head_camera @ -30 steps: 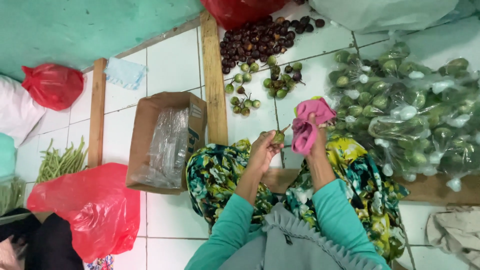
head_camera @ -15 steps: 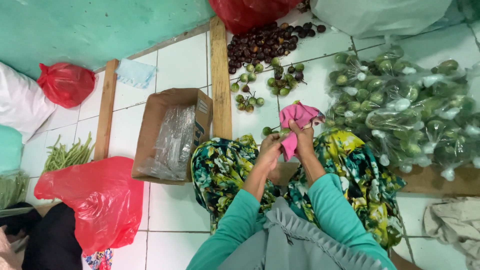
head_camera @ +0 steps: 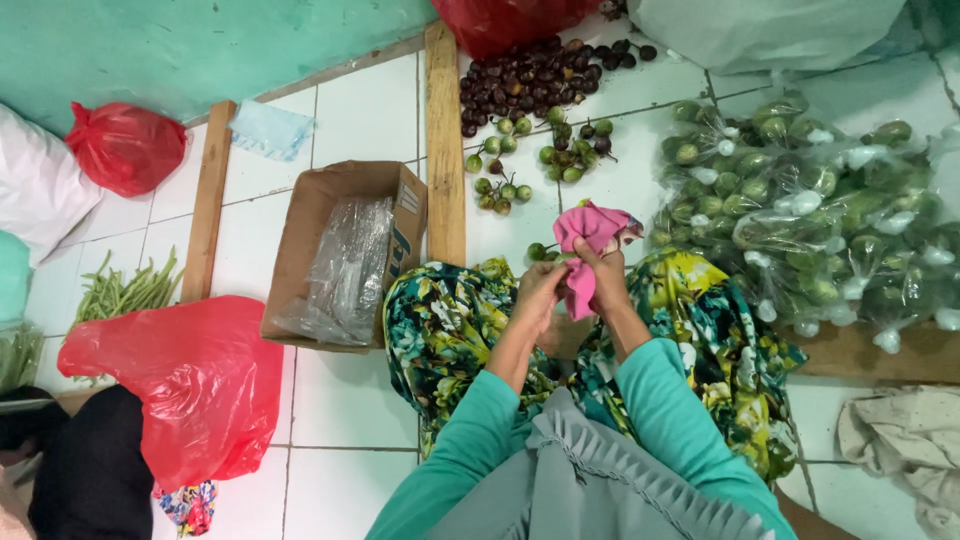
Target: The person wipes individual small green and brown fruits with a pink cloth, placing the cleaned items into plastic bags and a cardboard box.
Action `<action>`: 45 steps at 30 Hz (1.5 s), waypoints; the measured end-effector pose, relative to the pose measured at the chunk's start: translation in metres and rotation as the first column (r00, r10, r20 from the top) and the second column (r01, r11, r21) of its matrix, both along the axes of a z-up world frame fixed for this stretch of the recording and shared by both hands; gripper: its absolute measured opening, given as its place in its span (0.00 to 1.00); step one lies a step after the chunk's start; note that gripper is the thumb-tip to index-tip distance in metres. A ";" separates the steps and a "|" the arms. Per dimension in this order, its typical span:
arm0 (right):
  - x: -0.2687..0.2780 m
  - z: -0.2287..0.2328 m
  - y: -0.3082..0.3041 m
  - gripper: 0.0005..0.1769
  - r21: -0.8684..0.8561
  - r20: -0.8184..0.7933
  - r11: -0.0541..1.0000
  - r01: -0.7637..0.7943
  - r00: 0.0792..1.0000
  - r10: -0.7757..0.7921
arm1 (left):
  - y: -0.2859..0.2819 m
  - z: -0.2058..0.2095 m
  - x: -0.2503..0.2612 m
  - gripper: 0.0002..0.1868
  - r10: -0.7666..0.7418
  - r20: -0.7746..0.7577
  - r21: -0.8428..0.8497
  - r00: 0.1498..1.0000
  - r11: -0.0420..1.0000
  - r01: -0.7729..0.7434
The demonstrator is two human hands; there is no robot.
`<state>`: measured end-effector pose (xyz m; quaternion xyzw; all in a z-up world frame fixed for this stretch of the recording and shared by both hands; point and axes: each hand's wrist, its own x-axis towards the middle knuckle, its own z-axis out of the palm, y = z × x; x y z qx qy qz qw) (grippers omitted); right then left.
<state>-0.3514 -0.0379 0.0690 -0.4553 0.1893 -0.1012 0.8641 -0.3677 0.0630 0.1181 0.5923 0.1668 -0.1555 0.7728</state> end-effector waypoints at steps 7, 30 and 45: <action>-0.002 0.019 -0.030 0.22 -0.036 -0.067 0.994 0.103 0.992 -0.105 | 0.017 0.060 -0.002 0.31 0.024 0.169 0.201 0.985 0.978 -0.058; -0.019 0.038 -0.022 0.22 -0.378 -0.135 0.926 -0.003 0.989 -0.052 | 0.029 0.034 -0.002 0.26 -0.249 0.577 0.591 0.778 0.784 -0.187; -0.016 0.042 0.004 0.11 -0.733 -0.045 0.679 -0.039 0.999 0.009 | 0.042 -0.041 0.014 0.29 -0.463 0.627 0.740 0.626 0.605 -0.294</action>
